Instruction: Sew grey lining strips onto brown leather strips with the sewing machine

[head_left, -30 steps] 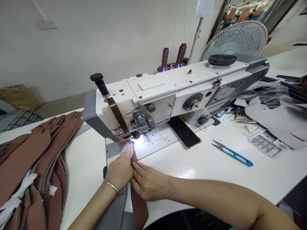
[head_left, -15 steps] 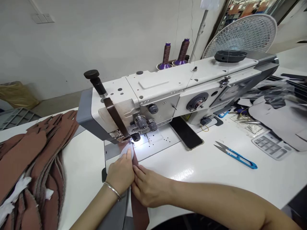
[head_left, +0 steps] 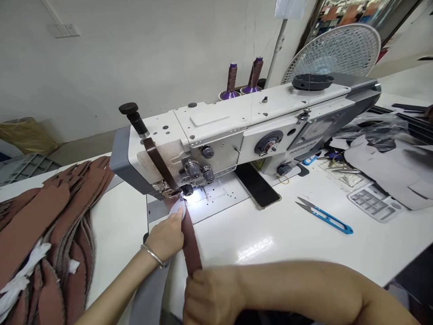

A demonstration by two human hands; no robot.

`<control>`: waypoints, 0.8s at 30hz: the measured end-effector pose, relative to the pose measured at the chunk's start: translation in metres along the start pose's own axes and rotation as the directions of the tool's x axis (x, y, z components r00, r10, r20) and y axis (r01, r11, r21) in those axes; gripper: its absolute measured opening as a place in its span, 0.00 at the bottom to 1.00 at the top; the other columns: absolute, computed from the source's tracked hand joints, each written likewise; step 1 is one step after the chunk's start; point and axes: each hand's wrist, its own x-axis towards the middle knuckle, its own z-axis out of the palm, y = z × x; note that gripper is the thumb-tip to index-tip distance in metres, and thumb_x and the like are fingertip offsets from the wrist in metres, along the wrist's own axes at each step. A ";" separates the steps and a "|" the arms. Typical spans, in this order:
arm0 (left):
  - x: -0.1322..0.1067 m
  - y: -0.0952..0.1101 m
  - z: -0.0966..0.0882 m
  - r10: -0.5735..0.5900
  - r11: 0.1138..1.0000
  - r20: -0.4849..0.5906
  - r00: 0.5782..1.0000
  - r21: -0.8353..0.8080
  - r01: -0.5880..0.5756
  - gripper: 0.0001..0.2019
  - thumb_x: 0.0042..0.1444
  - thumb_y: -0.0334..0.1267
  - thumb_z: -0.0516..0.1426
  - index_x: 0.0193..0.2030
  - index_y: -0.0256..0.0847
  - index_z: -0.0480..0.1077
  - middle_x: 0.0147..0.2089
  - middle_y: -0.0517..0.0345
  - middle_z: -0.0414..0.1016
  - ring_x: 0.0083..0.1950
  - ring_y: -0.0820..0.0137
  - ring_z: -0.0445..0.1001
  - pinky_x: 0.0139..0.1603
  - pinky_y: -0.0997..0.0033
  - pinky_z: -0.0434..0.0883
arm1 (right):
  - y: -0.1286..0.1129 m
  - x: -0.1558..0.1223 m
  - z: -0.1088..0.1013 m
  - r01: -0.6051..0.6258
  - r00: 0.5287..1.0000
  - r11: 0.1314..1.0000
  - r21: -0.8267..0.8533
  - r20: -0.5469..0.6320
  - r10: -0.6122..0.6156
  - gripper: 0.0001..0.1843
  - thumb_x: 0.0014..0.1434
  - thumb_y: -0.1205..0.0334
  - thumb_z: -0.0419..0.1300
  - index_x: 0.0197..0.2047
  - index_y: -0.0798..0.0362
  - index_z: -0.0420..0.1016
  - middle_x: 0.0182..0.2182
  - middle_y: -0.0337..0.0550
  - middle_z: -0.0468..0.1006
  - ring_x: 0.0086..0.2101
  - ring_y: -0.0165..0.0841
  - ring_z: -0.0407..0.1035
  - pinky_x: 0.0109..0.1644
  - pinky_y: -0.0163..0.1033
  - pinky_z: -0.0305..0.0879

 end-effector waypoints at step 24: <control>-0.032 0.016 0.037 0.084 0.986 -0.006 0.996 -0.146 -0.083 0.28 0.63 0.30 0.41 0.71 0.25 0.49 0.68 0.36 0.61 0.64 0.60 0.67 0.63 0.60 0.66 | 0.002 0.010 -0.005 -0.116 0.906 0.968 -0.224 0.375 0.196 0.08 0.52 0.68 0.58 0.30 0.61 0.79 0.28 0.61 0.80 0.30 0.50 0.74 0.33 0.58 0.68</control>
